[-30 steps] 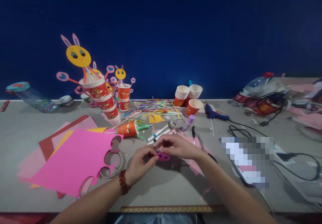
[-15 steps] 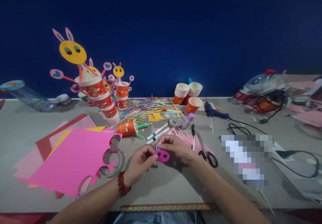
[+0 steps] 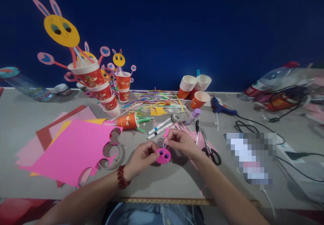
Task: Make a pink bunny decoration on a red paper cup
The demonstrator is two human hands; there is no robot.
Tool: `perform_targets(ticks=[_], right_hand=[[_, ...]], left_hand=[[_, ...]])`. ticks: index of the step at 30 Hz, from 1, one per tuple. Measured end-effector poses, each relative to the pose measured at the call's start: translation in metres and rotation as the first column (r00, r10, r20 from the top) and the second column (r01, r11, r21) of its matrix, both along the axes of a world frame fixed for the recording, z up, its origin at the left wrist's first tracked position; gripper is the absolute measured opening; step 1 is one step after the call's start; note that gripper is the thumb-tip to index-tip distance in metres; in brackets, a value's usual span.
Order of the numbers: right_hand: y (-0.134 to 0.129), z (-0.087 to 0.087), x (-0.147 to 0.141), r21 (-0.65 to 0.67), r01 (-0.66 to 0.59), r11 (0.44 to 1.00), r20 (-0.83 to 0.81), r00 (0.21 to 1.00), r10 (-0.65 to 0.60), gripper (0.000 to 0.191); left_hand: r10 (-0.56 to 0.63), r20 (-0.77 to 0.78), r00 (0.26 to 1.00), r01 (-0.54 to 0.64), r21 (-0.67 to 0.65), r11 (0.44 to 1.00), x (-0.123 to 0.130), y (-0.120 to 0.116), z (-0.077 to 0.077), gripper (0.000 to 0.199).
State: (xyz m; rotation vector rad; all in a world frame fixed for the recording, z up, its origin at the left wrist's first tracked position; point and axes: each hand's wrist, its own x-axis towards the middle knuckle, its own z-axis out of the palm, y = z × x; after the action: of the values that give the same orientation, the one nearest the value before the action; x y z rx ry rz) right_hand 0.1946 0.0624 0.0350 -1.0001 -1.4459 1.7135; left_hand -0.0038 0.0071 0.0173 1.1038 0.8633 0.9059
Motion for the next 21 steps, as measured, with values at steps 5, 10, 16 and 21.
perform_targets(ticks=[5, 10, 16, 21], right_hand=[[-0.0017, 0.0019, 0.0026, 0.017, 0.002, 1.000, 0.040, 0.999, -0.003, 0.034], [-0.0031, 0.0007, 0.0033, 0.037, 0.000, 0.999, 0.040, 0.999, -0.001, 0.033], [-0.0044, 0.0009, 0.0026, 0.040, -0.005, 0.999, 0.030, 1.000, 0.004, 0.033], [-0.0052, 0.0039, 0.0020, 0.051, -0.018, 0.999, 0.043, 0.999, 0.016, 0.032]], left_hand=[[-0.002, -0.002, 1.000, 0.002, -0.058, 0.998, 0.0016, 0.0010, 0.0004, 0.032], [0.013, 0.011, 1.000, -0.011, -0.143, 0.990, 0.0043, 0.0017, 0.0053, 0.035], [0.023, 0.018, 1.000, -0.019, -0.158, 0.987, 0.0053, 0.0016, 0.0072, 0.036], [0.024, 0.006, 1.000, -0.022, -0.157, 0.987, 0.0064, 0.0018, 0.0082, 0.038]])
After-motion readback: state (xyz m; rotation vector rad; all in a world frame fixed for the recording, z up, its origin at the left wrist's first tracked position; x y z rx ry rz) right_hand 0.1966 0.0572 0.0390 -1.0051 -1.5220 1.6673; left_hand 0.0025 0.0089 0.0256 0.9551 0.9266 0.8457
